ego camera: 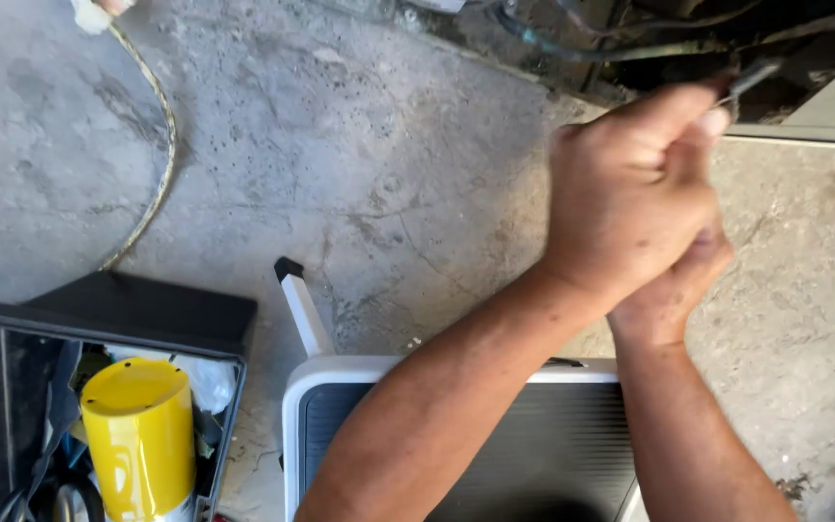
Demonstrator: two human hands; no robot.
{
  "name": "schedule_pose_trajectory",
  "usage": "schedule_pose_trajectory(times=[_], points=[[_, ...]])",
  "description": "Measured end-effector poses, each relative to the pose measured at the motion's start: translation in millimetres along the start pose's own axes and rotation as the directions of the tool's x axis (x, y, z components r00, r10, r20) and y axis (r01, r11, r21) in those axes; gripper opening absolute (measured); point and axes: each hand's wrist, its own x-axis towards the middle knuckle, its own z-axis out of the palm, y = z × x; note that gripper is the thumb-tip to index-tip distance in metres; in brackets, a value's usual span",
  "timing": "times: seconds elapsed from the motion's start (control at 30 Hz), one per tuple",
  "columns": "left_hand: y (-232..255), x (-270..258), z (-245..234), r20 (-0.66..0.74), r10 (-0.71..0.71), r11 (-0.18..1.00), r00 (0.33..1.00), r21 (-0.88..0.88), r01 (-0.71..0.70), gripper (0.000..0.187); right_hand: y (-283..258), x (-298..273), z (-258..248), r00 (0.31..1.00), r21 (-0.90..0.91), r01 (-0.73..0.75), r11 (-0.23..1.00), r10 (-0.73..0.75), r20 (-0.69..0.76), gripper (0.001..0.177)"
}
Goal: The person sits on a step stool and uses pliers to strip the insulation from a copper wire connected to an outdoor air conditioning unit. They then use a screwdriver to tighten a fitting on the copper pipe.
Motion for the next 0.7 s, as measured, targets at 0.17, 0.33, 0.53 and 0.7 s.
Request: schedule_pose_trajectory(times=[0.17,0.33,0.53,0.7], points=[[12,19,-28,-0.047,-0.253,0.789,0.966,-0.589,0.178,0.014,3,-6,1,0.997,0.057,0.079,0.995,-0.079,0.000,0.029],[0,22,-23,0.060,-0.467,0.587,0.882,-0.725,0.360,0.020,-3,-3,0,0.998,0.109,0.056,0.992,-0.053,-0.033,0.017],[-14,4,-7,0.174,-0.528,0.535,0.831,-0.692,0.485,0.006,0,0,-8,0.994,0.139,0.083,0.987,-0.072,-0.079,0.022],[0,6,-8,0.274,-0.578,0.523,0.769,-0.599,0.607,0.021,7,0,-14,0.993,-0.031,0.019,0.999,-0.022,-0.114,0.014]])
